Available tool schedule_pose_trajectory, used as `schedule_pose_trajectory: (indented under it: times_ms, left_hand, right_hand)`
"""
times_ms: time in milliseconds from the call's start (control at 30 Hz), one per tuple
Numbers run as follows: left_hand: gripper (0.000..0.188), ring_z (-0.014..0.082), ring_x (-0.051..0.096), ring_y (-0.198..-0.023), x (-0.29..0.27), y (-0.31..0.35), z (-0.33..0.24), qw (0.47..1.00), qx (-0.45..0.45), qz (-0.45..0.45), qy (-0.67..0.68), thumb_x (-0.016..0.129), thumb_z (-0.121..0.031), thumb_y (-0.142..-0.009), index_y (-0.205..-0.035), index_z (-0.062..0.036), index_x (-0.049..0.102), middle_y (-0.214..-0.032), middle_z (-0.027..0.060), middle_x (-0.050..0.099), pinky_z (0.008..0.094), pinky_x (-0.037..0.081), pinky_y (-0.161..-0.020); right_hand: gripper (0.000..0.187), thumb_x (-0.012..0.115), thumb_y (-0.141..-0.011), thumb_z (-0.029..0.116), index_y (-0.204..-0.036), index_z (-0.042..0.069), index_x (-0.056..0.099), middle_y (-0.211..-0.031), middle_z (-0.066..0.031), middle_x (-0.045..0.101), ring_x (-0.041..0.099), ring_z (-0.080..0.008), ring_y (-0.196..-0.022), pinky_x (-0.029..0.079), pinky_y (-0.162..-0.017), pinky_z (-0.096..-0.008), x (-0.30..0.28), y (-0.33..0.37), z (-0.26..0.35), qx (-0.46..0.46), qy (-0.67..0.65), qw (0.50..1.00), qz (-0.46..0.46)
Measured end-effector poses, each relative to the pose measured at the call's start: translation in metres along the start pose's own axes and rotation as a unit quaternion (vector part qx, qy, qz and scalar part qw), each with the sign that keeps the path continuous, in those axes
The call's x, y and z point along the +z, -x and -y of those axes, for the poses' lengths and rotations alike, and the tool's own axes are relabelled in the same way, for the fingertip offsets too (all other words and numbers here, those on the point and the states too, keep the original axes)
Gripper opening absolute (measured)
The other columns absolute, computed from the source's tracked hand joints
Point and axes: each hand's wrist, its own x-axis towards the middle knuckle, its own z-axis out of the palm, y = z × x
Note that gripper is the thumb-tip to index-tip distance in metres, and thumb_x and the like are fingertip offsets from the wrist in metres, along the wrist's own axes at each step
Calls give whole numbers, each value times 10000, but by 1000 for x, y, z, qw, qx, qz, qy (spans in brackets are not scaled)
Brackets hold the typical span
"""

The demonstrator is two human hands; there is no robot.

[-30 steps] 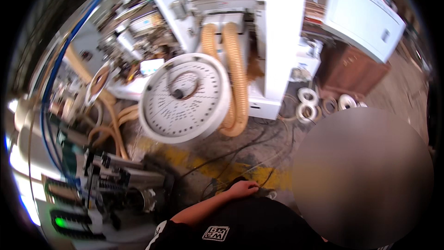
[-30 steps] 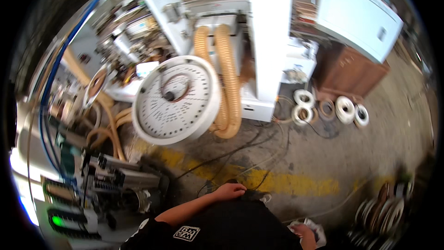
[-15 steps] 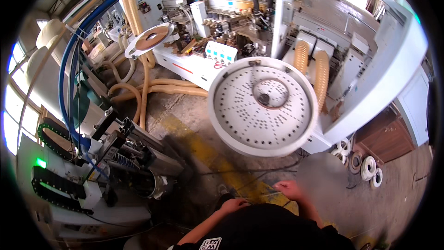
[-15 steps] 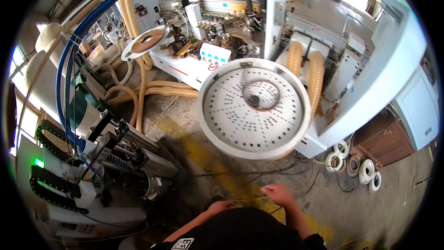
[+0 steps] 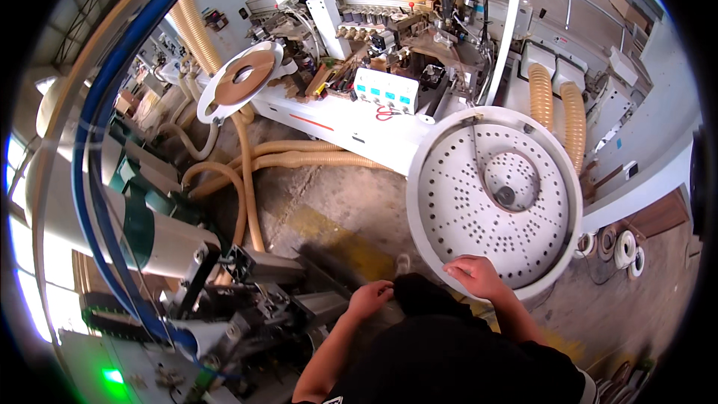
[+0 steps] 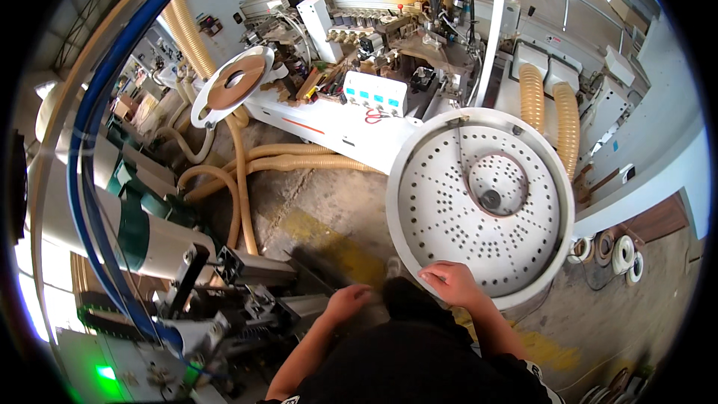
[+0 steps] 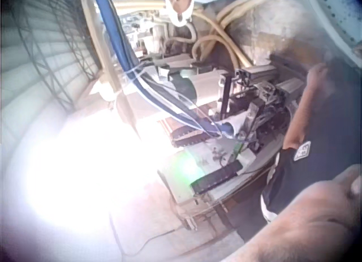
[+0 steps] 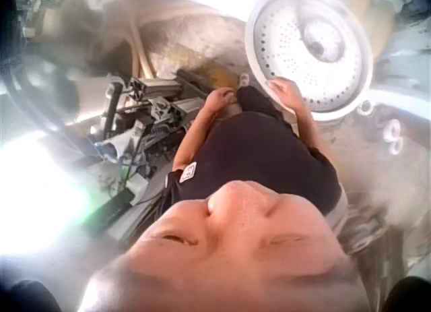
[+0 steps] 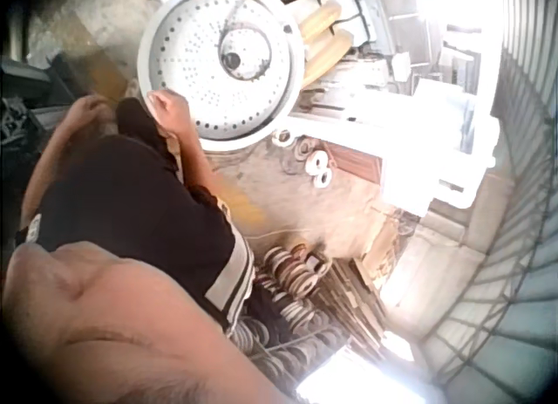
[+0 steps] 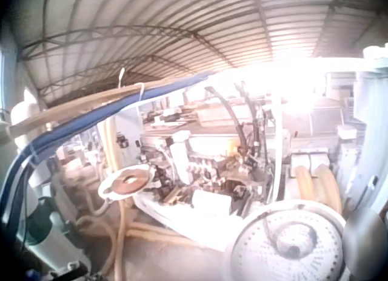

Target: The person replaces a roll of edge banding material on a large industrial machine, walks to the feed end to check the material alignment, and then loads another roll of banding.

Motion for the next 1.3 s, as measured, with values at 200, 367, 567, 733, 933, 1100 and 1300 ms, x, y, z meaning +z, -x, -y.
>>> schedule_pose_trajectory:
  times_ms: [200,367,567,733,933,1100,1300]
  left_hand:
    - [359,306,700,-1032,-66,-103,90,998,-7,56,-36,645,-384,-937,-1209,-159,710,-1120,127,730,399,548,-896]
    - [343,273,715,-1001,-157,-141,201,985,-172,11,-6,643,-354,-937,-1194,-139,716,-1059,120,747,386,552,-894]
    - [321,177,704,-811,-233,-240,271,904,-409,42,117,641,-286,-961,-1165,-49,712,-913,65,739,331,564,-716]
    - [347,280,710,-1005,-224,-343,379,952,-257,164,43,583,-293,-957,-1199,-74,700,-1055,117,752,420,547,-850]
    - [281,217,729,-796,-302,-549,315,940,-251,232,1,544,-294,-956,-1071,-95,706,-913,99,743,381,573,-716]
    - [269,145,698,-707,-356,-632,275,917,-318,166,176,579,-255,-956,-1059,-42,706,-826,75,725,296,561,-660]
    - [321,296,722,-983,-347,-666,277,938,-295,176,46,600,-381,-904,-1056,-141,749,-1005,125,752,398,550,-886]
  right_hand:
    - [110,668,-947,122,-1009,72,744,-931,-83,733,698,-262,-800,544,-699,-332,31,-169,-7,-30,-44,993,-108]
    - [91,689,-922,95,-997,74,736,-941,-56,739,703,-261,-819,557,-676,-337,37,-302,9,-43,-39,989,-139]
    - [116,711,-907,110,-1016,77,734,-979,-68,744,711,-253,-838,577,-695,-338,4,-425,-21,17,25,979,-201]
    - [114,723,-904,112,-1006,63,741,-1010,-114,744,717,-287,-890,576,-771,-351,-56,-544,-73,83,144,929,-332]
    - [257,667,-956,252,-1125,62,706,-1091,-143,715,682,-351,-1008,530,-875,-403,-161,-685,-213,242,286,825,-423]
    - [387,661,-937,413,-1155,97,709,-1129,-126,715,662,-366,-1068,507,-939,-457,-263,-736,-344,298,457,721,-429]
    - [482,685,-871,499,-1179,131,726,-1213,-121,700,656,-342,-1126,507,-947,-450,-301,-775,-368,464,392,713,-349]
